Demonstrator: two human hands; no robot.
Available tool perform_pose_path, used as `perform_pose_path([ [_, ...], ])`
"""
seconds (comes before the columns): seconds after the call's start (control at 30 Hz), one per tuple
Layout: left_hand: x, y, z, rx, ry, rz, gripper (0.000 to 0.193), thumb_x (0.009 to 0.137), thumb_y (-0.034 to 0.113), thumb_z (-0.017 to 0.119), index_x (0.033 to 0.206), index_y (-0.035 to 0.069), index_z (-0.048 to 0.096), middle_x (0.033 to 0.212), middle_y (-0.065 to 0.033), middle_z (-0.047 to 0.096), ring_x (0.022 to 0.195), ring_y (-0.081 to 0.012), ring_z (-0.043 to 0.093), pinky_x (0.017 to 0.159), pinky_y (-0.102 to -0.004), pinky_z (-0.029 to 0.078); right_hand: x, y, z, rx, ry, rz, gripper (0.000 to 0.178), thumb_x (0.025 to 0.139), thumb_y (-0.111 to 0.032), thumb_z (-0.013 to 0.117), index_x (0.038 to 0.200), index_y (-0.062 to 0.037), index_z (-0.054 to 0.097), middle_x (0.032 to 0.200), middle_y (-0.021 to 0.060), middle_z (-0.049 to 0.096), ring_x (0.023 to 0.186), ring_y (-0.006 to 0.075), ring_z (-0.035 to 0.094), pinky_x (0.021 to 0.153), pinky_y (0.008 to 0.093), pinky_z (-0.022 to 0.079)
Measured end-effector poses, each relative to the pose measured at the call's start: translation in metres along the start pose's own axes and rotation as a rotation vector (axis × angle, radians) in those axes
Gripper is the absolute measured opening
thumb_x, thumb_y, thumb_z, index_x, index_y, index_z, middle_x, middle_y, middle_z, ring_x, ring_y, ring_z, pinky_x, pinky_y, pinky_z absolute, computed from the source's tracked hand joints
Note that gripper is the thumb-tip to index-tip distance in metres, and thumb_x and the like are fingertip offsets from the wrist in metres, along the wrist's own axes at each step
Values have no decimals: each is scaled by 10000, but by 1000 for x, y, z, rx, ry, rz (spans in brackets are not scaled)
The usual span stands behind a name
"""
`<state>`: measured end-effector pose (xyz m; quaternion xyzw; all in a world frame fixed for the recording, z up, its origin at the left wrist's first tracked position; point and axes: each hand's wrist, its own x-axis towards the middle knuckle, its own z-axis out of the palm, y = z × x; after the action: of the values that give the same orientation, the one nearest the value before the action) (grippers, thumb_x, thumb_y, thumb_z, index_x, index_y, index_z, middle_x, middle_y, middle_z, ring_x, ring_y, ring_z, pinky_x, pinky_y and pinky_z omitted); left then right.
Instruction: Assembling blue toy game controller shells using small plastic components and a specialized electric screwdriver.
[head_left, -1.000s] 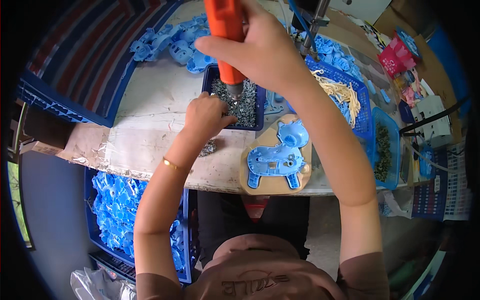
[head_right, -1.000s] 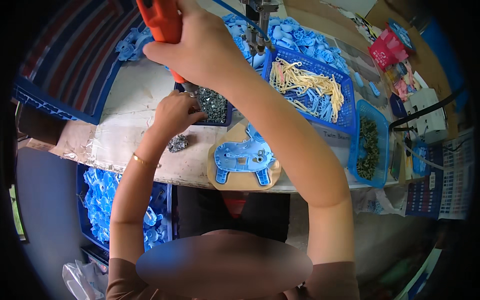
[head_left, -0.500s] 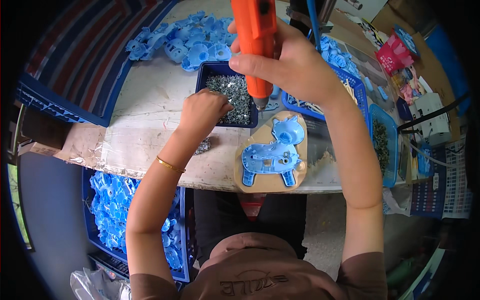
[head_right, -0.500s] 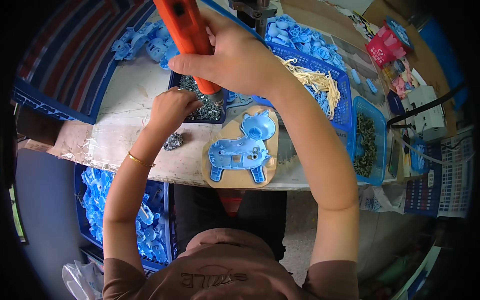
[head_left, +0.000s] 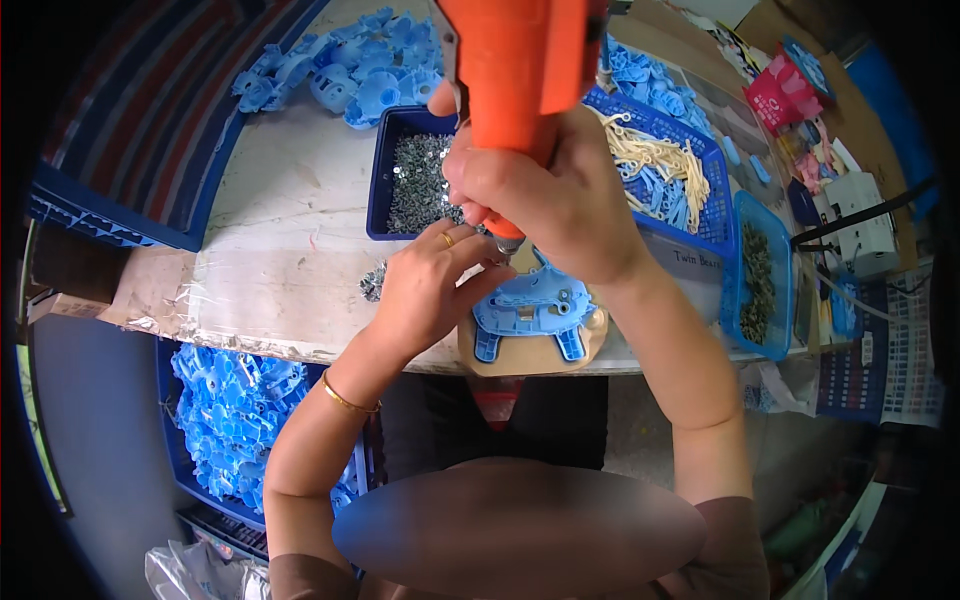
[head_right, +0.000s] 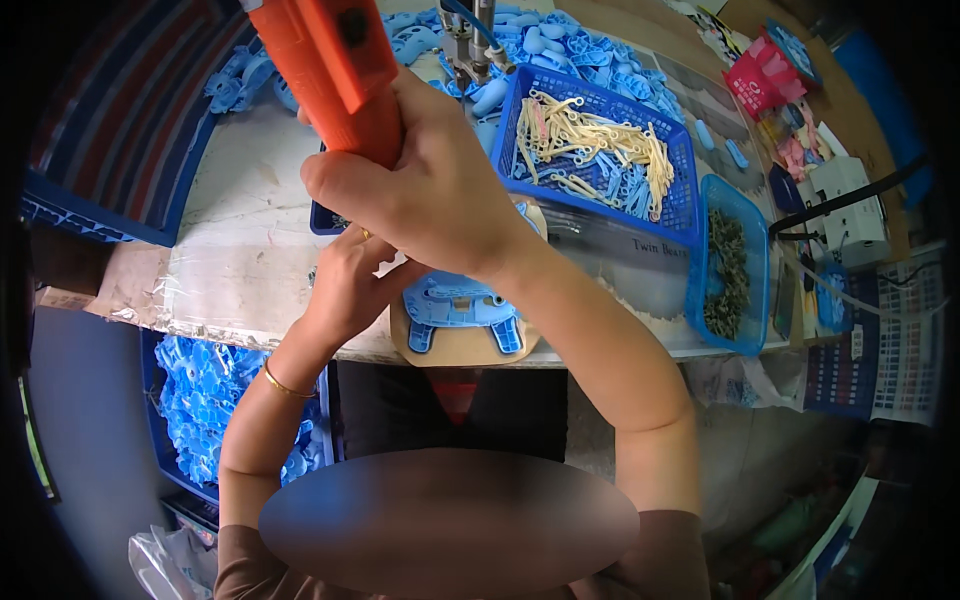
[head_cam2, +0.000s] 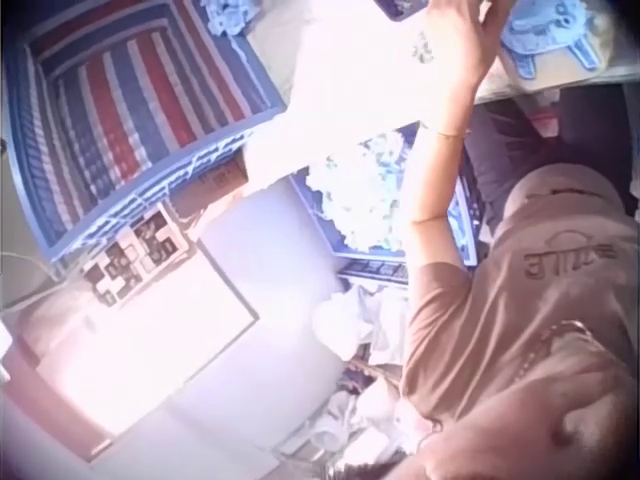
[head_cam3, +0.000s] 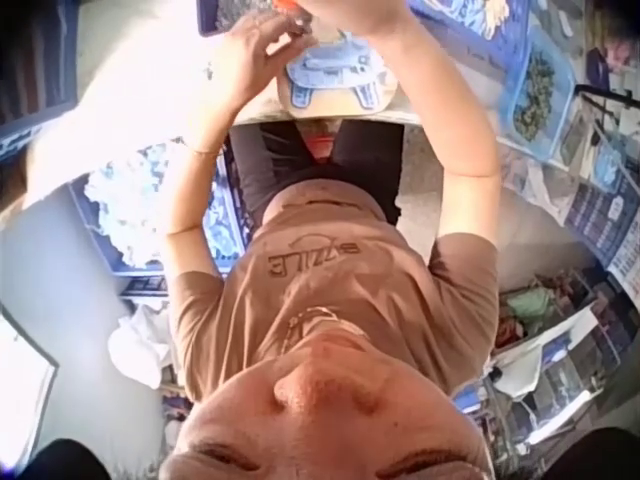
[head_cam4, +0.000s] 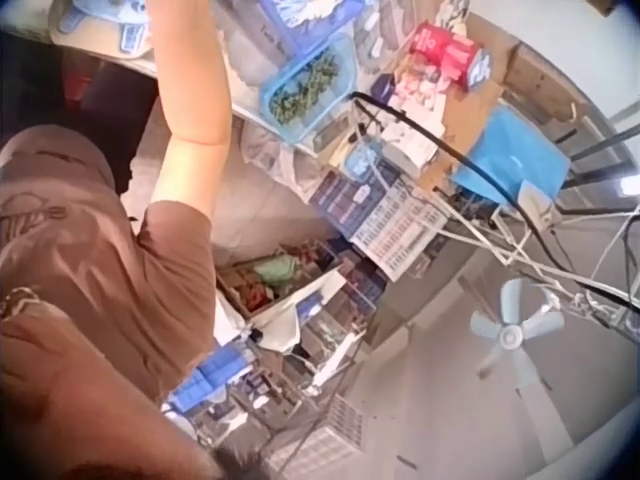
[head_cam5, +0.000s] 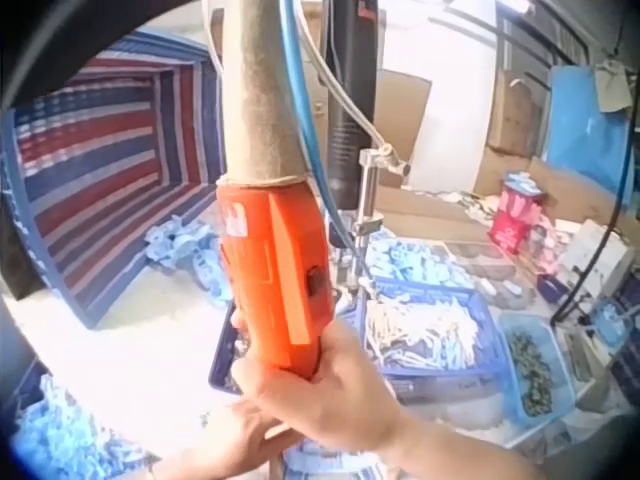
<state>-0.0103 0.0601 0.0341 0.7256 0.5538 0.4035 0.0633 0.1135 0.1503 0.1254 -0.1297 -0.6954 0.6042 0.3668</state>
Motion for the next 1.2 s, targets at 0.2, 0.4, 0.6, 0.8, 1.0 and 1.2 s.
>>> perform_pose_path([
  [0.2,-4,8,3,-71,-1,-42,144,773,185,771,824,99,666,776,-23,638,753,-226,603,626,-354,510,-5,1,7,32,115,-102,312,817,-131,631,1047,73,577,691,37,603,563,66,562,534,209,462],
  [0.4,-4,7,3,-104,-28,-41,131,778,188,768,827,98,687,781,-30,651,763,-230,608,637,-359,514,-6,3,6,21,98,-120,293,815,-141,633,1026,54,581,687,47,606,544,71,562,514,211,463],
  [0.6,-6,9,5,-191,-52,-117,126,790,176,762,849,87,696,799,-56,661,770,-247,611,640,-370,510,-8,-1,8,52,142,-92,286,812,-142,629,1019,47,574,664,56,606,523,72,551,503,218,458],
  [0.8,-15,10,6,-273,-125,-174,201,793,182,763,935,64,684,845,-101,652,821,-286,605,695,-388,503,-13,-3,5,79,83,14,300,807,-135,618,1032,53,557,664,53,603,528,77,541,502,221,450],
  [1.0,-24,8,1,25,-104,-55,534,699,305,820,1108,44,598,967,-119,620,954,-333,552,816,-420,474,-29,24,7,71,64,35,328,798,-110,616,1070,54,533,677,46,592,554,74,547,503,223,450],
  [1.2,-29,6,11,121,-109,-40,563,670,328,825,1085,31,589,1025,-115,591,940,-318,534,826,-405,463,-33,44,10,111,87,80,316,813,-87,613,1083,45,514,691,37,585,571,79,562,510,222,448],
])
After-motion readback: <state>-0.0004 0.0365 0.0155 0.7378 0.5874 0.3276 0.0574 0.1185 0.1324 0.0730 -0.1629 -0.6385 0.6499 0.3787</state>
